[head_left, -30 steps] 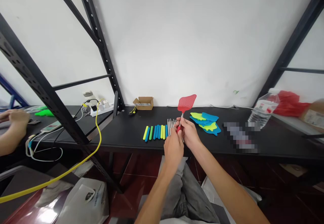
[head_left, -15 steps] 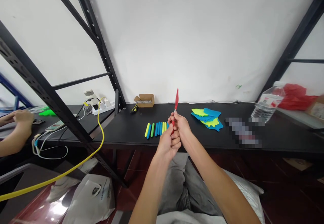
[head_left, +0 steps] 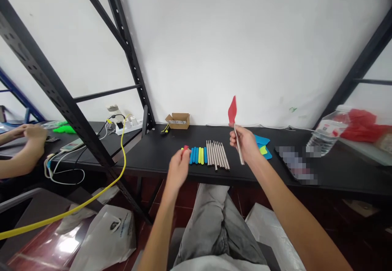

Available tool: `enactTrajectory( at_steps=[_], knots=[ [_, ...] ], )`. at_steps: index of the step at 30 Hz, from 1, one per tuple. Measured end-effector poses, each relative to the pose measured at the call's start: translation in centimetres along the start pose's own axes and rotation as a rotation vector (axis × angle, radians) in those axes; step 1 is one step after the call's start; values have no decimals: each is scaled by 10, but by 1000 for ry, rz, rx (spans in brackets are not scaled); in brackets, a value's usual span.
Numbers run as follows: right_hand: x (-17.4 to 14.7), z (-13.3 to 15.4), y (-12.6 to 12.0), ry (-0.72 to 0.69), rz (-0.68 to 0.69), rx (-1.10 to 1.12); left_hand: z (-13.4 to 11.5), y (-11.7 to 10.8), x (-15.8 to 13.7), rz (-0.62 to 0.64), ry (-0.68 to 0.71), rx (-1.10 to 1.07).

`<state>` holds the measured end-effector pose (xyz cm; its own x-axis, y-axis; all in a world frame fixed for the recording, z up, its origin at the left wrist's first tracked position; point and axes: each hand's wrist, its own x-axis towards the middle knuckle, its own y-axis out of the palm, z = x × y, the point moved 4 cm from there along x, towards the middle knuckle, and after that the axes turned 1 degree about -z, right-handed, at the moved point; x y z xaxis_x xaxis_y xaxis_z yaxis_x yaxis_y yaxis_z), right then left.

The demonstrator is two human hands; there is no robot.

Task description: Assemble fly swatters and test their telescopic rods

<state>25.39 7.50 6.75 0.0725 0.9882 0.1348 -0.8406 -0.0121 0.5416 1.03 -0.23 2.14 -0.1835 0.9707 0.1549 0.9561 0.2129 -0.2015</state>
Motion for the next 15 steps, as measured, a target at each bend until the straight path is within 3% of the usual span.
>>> enactTrajectory(
  at_steps=[3, 7, 11, 15],
  knots=[
    [-10, -11, -10, 31, -15, -67, 14, -35, 57, -148, 41, 640],
    [-11, -29, -10, 55, -12, -61, 38, -40, 81, -16, 30, 981],
    [-16, -37, -7, 76, 27, -108, 45, -33, 74, 97, 121, 1034],
    [-27, -45, -2, 75, 84, -226, 23, -34, 67, 39, 178, 828]
  ],
)
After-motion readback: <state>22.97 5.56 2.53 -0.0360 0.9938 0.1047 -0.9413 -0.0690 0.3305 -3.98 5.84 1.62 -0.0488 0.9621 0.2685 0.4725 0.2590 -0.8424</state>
